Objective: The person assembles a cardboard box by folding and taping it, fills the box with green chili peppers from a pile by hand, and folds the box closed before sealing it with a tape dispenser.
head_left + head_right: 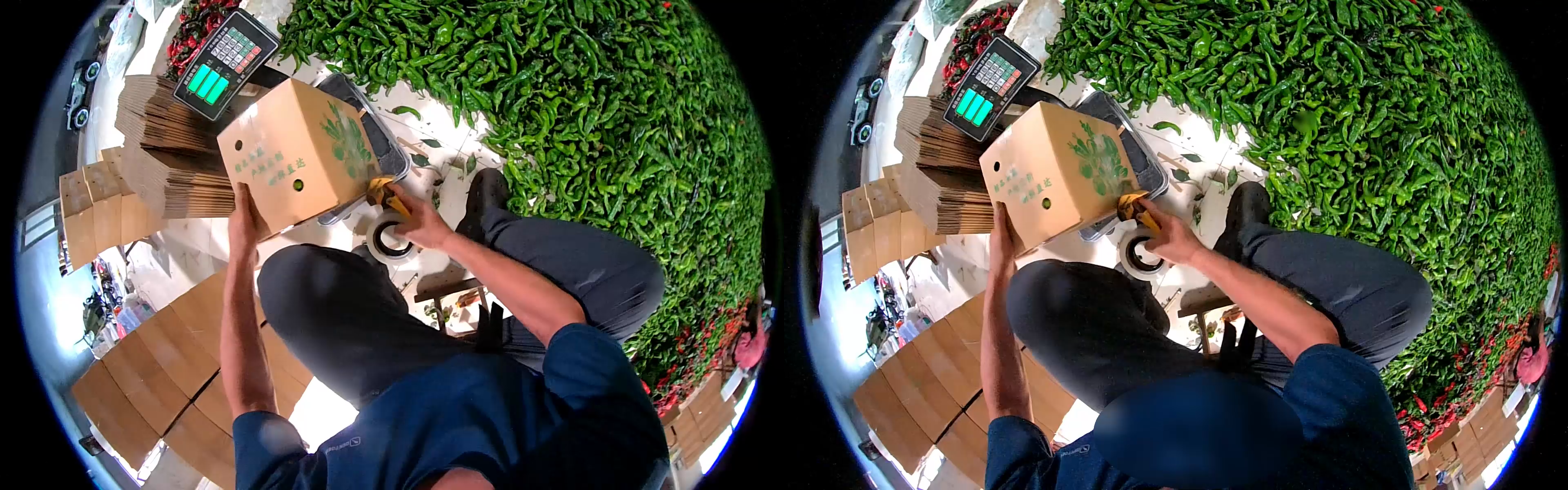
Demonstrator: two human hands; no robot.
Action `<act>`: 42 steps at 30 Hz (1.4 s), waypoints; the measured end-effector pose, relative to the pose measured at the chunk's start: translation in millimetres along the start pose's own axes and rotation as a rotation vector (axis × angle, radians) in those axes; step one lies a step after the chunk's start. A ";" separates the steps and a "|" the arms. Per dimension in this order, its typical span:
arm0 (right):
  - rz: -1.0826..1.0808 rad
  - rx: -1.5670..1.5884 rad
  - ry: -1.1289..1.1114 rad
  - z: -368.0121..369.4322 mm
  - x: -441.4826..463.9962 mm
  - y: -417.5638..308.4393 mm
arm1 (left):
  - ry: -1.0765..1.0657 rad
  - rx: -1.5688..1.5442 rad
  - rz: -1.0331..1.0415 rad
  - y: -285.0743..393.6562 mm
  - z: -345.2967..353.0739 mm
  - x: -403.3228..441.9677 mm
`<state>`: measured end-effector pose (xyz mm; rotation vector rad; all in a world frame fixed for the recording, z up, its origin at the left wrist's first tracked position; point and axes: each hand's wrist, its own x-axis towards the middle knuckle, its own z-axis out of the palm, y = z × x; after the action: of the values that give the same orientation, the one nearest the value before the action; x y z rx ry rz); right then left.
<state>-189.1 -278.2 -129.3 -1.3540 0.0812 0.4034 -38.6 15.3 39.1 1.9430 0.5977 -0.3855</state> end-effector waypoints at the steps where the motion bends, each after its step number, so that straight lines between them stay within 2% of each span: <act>1: -0.008 -0.019 0.118 12.2 -2.9 -1.8 | -0.020 -0.056 -0.033 -5.0 1.1 -12.0; 3: -0.018 -0.063 0.356 29.6 -2.6 -14.0 | -0.087 -0.170 -0.165 -9.7 7.2 -40.4; 4: -0.226 0.008 0.438 29.6 14.3 3.9 | -0.164 -0.110 -0.148 -15.6 8.0 -54.6; 5: -0.071 -0.029 0.407 11.4 28.7 -19.8 | -0.240 -0.049 -0.136 -24.6 5.0 -66.1; 6: 0.082 -0.072 0.365 -6.9 43.1 -45.4 | -0.536 0.682 0.245 -60.7 -33.7 -37.6; 7: 0.011 -0.096 0.341 -24.1 69.0 -47.7 | -0.503 0.554 0.203 -42.5 -40.2 -38.8; 8: 0.147 0.071 0.184 -45.8 93.3 -62.6 | -0.468 0.425 0.159 -4.6 -45.5 -47.5; 9: 0.087 -0.036 0.119 -60.6 118.2 -77.3 | -0.429 0.295 0.117 27.1 -50.9 -51.6; 11: 0.163 -0.214 0.038 -79.6 162.5 -100.8 | -0.057 0.065 0.277 71.4 -69.5 -11.4; 12: 0.155 -0.212 -0.034 -84.8 179.0 -110.3 | -0.025 0.119 0.430 84.4 -59.4 4.6; 13: 0.143 -0.338 -0.062 -88.0 191.0 -122.0 | 0.005 0.171 0.585 94.8 -46.9 23.5; 15: 0.160 -0.353 -0.105 -90.6 209.9 -129.6 | -0.121 0.274 0.684 89.9 -40.0 79.9; 16: 0.184 -0.388 -0.140 -92.0 214.9 -132.4 | 0.018 0.670 0.854 77.9 -29.3 109.4; 18: 0.112 -0.489 -0.158 -93.3 211.4 -135.2 | 0.144 0.814 0.707 85.9 -7.2 125.6; 19: 0.106 -0.531 -0.174 -90.5 199.5 -135.9 | 0.139 0.891 0.704 87.2 -5.4 119.2; 21: 0.072 -0.383 -0.211 -78.0 180.5 -86.9 | 0.170 0.845 0.589 89.4 -3.8 115.4; 23: 0.179 -0.425 -0.236 -51.0 118.2 -88.0 | 0.185 0.839 0.544 96.3 -0.2 109.4; 24: -0.024 -0.483 -0.158 -27.9 89.9 -52.1 | 0.187 0.838 0.526 98.1 2.8 107.4; 26: -0.020 -0.416 -0.052 9.8 48.5 -23.0 | 0.198 0.858 0.535 98.1 6.7 104.5; 27: 0.178 -0.293 -0.032 28.7 41.0 -32.8 | 0.208 0.871 0.537 97.6 5.3 101.8; 29: -0.019 -0.266 0.216 60.2 41.3 -18.2 | 0.178 0.971 0.544 81.6 -15.2 109.4; 30: -0.025 -0.283 0.289 63.3 45.6 -20.5 | 0.167 0.949 0.483 77.3 -21.9 96.9; 32: 0.182 0.061 0.322 48.7 64.6 -34.2 | 0.156 0.697 0.152 61.6 -36.7 52.7; 33: -0.224 -0.036 0.296 25.8 96.6 -9.9 | 0.128 0.603 0.029 51.2 -44.2 33.9; 34: 0.064 -0.261 0.165 -1.6 122.4 -54.9 | -0.011 0.534 -0.081 29.4 -62.8 27.6; 35: 0.137 -0.019 0.025 -22.9 160.6 -50.5 | -0.050 0.562 -0.191 24.9 -66.1 13.5; 36: 0.126 -0.189 -0.148 -40.2 187.0 -77.0 | -0.014 0.553 -0.130 11.5 -68.9 9.9; 37: 0.214 -0.221 -0.240 -47.7 193.2 -113.1 | 0.025 0.539 -0.067 -9.2 -71.2 9.8; 38: 0.201 -0.259 -0.294 -49.6 216.3 -104.2 | -0.035 0.575 -0.070 -28.8 -88.5 25.8; 41: 0.164 -0.502 -0.359 -52.7 215.8 -112.3 | 0.097 0.004 0.123 -38.6 -42.9 7.4; 42: 0.155 -0.588 -0.395 -51.6 203.0 -111.6 | 0.086 0.025 0.167 -40.9 -42.9 10.9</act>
<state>45.0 -297.5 -95.1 -1.8217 -0.2823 0.8656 -52.4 71.2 21.3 2.0246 0.4835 -0.2059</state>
